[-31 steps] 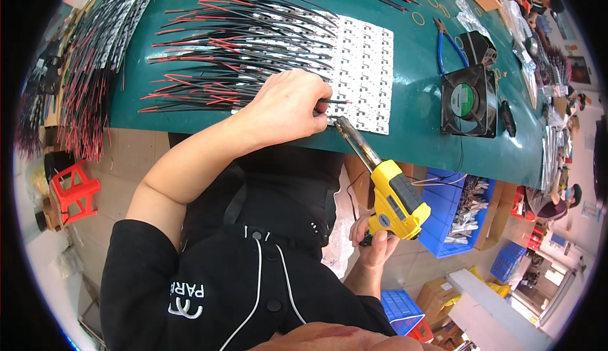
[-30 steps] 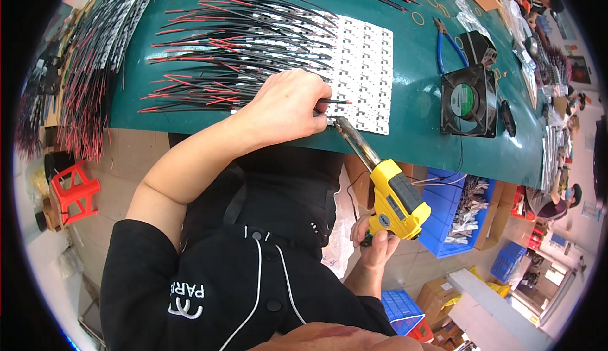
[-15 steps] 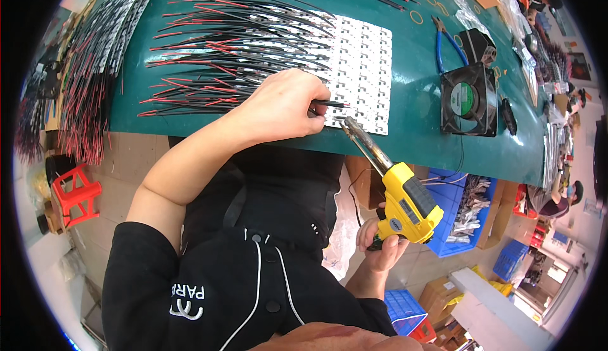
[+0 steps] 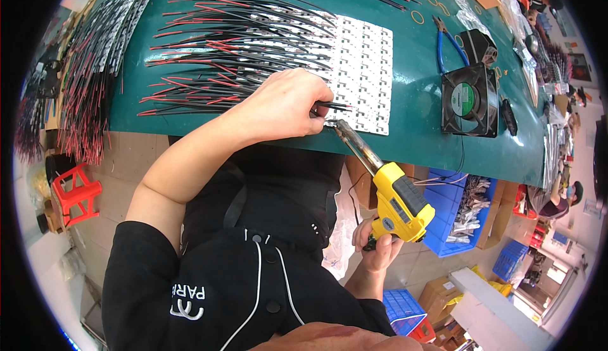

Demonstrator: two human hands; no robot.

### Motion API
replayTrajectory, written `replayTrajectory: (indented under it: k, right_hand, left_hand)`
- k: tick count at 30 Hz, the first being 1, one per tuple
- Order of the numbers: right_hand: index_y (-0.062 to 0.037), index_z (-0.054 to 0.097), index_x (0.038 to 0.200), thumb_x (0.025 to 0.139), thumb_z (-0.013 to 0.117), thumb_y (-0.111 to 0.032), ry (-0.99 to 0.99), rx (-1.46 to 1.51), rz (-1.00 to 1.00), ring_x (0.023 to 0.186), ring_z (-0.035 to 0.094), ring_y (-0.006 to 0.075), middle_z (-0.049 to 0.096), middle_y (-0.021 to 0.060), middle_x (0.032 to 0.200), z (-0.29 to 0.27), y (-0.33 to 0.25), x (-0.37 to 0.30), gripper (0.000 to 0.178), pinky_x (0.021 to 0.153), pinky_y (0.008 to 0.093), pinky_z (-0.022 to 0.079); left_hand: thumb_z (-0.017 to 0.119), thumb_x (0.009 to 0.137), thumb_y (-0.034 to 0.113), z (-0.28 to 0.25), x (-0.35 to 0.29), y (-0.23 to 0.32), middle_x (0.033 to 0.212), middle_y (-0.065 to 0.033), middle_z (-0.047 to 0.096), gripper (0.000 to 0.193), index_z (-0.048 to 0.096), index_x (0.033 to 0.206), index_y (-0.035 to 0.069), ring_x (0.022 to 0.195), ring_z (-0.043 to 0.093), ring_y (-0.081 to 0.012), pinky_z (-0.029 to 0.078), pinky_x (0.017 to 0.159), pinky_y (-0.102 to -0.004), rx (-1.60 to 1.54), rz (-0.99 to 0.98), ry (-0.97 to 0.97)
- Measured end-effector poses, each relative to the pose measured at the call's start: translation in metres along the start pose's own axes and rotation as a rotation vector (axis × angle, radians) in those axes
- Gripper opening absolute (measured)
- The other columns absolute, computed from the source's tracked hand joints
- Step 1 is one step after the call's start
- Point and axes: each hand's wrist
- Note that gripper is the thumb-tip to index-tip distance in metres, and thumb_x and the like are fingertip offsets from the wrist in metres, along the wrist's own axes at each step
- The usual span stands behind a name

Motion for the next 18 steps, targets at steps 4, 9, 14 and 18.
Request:
replayTrajectory:
  k: [4,9,14,18]
  right_hand:
    - [0.0065,0.040,0.105,0.088,0.055,-0.039,-0.017,-0.022,0.001,0.037,0.042,0.0141,0.045,0.0075,0.052,-0.001,-0.002,0.000,0.050,0.037,0.0245,0.036]
    - [0.0088,0.038,0.111,0.088,0.055,-0.042,0.027,0.032,-0.024,0.037,0.042,0.0134,0.043,0.0059,0.050,-0.002,-0.005,0.001,0.058,0.036,0.0239,0.036]
    - [0.0121,0.034,0.118,0.089,0.052,-0.045,0.068,0.035,-0.063,0.035,0.042,0.0118,0.043,0.0037,0.050,-0.001,-0.007,0.006,0.067,0.036,0.0229,0.036]
    - [0.0136,0.030,0.123,0.089,0.051,-0.047,0.061,0.046,-0.079,0.034,0.041,0.0119,0.042,0.0033,0.049,-0.001,-0.006,0.011,0.072,0.035,0.0232,0.037]
  left_hand:
    - [0.063,0.063,0.008,-0.001,0.002,0.001,0.070,-0.0125,0.059,0.012,0.058,0.070,-0.001,0.069,0.058,-0.0307,0.046,0.063,-0.0372,0.027,0.013,-0.027]
    - [0.063,0.064,0.008,-0.002,0.004,0.001,0.070,-0.0123,0.059,0.012,0.058,0.070,-0.001,0.070,0.058,-0.0310,0.046,0.064,-0.0373,0.042,0.000,-0.055]
    - [0.063,0.064,0.010,-0.003,0.001,-0.001,0.072,-0.0133,0.058,0.015,0.058,0.073,-0.002,0.072,0.058,-0.0315,0.045,0.064,-0.0374,0.015,0.017,-0.047]
    - [0.059,0.070,0.003,-0.011,-0.004,-0.011,0.075,-0.0160,0.056,0.014,0.056,0.082,-0.003,0.074,0.057,-0.0333,0.044,0.066,-0.0381,-0.037,0.146,-0.068]
Point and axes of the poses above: each hand's wrist, its own x-axis towards the middle knuckle, its own z-axis out of the palm, y = z × x
